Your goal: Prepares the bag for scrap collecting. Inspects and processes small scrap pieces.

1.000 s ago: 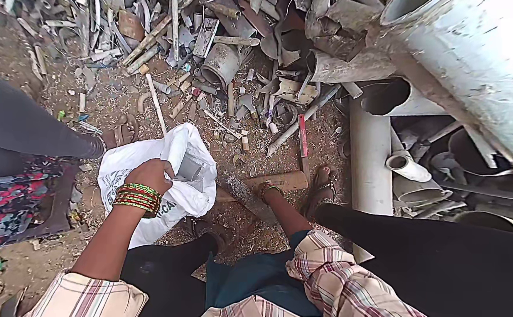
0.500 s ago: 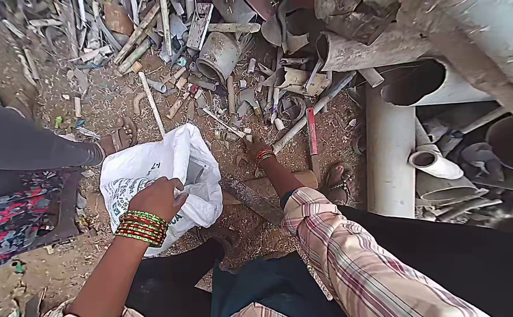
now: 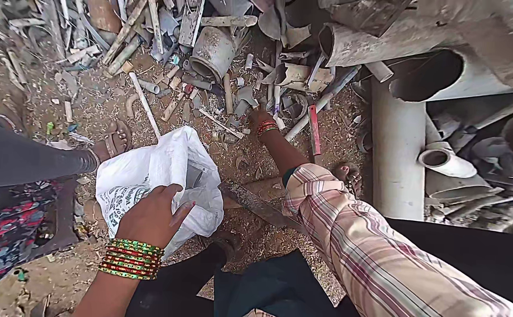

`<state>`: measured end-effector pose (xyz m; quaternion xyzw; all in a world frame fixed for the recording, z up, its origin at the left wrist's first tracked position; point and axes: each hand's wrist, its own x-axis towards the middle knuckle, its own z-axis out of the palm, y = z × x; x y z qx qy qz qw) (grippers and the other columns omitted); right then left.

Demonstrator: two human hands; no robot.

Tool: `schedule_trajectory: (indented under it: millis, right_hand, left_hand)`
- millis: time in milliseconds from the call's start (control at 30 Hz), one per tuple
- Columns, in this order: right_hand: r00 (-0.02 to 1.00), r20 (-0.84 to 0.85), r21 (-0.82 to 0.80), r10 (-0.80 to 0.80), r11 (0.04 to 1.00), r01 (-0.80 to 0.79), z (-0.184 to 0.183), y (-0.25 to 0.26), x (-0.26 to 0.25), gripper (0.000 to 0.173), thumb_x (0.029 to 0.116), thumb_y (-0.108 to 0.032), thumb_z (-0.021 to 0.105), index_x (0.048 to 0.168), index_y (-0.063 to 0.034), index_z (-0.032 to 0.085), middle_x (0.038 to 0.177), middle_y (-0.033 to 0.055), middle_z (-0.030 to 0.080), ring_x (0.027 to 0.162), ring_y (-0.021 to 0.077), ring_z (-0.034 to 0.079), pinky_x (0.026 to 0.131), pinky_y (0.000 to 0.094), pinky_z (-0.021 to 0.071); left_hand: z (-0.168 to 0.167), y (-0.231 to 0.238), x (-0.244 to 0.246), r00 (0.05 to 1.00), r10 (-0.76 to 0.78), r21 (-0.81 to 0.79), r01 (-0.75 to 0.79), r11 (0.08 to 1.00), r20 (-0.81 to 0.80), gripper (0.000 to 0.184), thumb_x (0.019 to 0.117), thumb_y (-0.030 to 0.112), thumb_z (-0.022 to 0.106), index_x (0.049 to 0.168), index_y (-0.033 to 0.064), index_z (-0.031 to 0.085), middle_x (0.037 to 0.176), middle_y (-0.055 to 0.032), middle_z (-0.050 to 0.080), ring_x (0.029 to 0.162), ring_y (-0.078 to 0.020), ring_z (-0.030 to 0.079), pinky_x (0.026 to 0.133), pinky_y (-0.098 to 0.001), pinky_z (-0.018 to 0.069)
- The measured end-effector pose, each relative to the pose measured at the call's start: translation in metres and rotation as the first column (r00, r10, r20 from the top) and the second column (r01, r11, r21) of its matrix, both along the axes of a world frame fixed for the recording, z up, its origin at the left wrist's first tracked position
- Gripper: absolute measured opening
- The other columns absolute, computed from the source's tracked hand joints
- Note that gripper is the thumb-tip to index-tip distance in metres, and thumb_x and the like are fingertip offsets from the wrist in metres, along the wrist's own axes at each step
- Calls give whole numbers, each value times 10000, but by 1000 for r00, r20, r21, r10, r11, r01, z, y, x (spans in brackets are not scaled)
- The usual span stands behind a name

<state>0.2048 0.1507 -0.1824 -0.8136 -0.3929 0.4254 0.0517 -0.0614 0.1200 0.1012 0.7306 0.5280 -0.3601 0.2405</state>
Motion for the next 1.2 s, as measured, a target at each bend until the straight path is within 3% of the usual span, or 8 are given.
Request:
schedule_trajectory:
  millis: [200,400,533,667,800,933,1033,1200]
  right_hand:
    - [999,39,-70,-38,997,40,-10,-17,5,544,1094,-204,443,1615,-112,313,1391,335,556,1256,527,565,1011,660,452]
    - [994,19,-53,107,993,-106,-10,-39,-7,480,1039,-254,567,1496,-115,522,1525,278,460,1287,520,541,993,717,431]
    - [962,-142,178,-232,950,256,9,-67,-15,434,999,-104,598,1416,16,561,1437,272,556,1303,443,564,1087,626,423]
    - [616,-646,222,-452,661,717,55,-92,-33,194,1032,-53,539,1215,1,571,786,63,578,546,89,489,507,255,427]
    - [367,-899,131,-238,653,746,123,-103,-42,193,1044,-75,436,1181,-39,567,690,-27,533,520,37,476,509,195,429]
    - [360,-932,173,-40,823,541,223,-112,-48,137,1022,-81,395,1057,-85,527,714,-34,495,538,57,473,525,219,447]
    - [446,-894,271,36,837,475,300,-125,-48,204,1063,-113,390,1175,-52,550,767,-11,548,552,51,500,520,208,455]
    - [713,-690,407,-124,748,524,386,-165,-47,226,1053,-116,562,1260,-27,579,833,45,571,553,54,469,511,204,409]
  left_hand:
    - [4,-1,0,1000,13,-30,-13,999,5,528,1045,397,577,1433,40,546,1413,-227,572,1232,-416,606,1021,-602,453]
    - [6,-1,2,1000,21,-52,-21,998,-14,541,1049,399,569,1451,38,529,1449,-221,546,1260,-407,590,1044,-589,441]
    - [10,0,6,999,11,-62,-13,998,-38,559,1055,412,554,1468,38,508,1460,-230,527,1283,-415,566,1062,-593,421]
    - [13,-7,10,998,-13,-4,13,1000,60,523,1060,385,552,1445,32,534,1458,-235,528,1314,-423,539,1084,-598,401]
    - [7,-12,16,935,-119,147,73,986,333,485,1042,254,596,1456,15,519,1522,-223,473,1380,-412,485,1138,-572,367]
    - [11,-19,31,799,-188,189,95,977,571,729,939,231,752,1533,-2,400,1579,-251,384,1445,-405,408,1189,-538,324]
    - [33,-41,48,642,-27,130,-114,985,767,583,985,168,686,1453,-89,451,1351,-301,586,1259,-384,590,1108,-482,427]
    - [73,-89,67,-17,531,-495,-387,778,847,516,1086,64,444,1534,-26,203,1231,-249,603,992,-244,700,841,-363,593]
